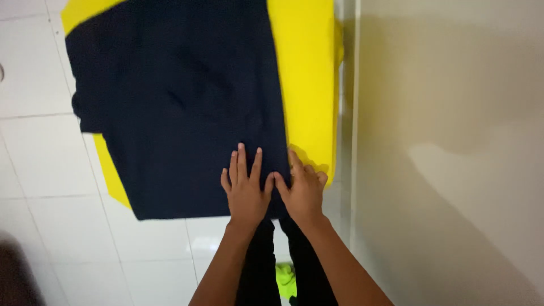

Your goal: Fold a dark blue polo shirt on a yellow stool.

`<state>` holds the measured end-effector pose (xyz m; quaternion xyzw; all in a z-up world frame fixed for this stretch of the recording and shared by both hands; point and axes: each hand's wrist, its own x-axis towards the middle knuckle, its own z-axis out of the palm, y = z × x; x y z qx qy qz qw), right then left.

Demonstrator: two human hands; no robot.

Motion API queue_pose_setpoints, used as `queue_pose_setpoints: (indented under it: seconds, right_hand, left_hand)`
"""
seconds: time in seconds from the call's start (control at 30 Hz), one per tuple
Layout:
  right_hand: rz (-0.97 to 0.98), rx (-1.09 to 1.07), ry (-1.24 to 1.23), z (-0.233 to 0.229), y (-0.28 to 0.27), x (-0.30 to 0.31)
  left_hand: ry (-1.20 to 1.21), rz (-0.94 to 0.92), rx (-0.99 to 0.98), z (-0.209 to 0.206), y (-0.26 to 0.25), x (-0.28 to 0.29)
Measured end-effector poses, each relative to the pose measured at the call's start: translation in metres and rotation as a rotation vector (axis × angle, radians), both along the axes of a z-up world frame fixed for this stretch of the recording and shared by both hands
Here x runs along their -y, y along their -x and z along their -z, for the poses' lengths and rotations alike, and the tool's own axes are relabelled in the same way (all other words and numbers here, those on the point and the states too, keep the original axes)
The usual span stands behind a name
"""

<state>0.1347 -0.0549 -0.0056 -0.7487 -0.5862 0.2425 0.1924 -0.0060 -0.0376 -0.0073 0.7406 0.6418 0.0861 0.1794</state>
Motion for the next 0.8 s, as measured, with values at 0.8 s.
queue_pose_setpoints:
  seconds: [0.8]
  right_hand:
    - [0.644,-0.573,0.015,0.011,0.048,0.124]
  left_hand:
    - [0.081,-0.051,0.345,-0.023,0.047,0.081]
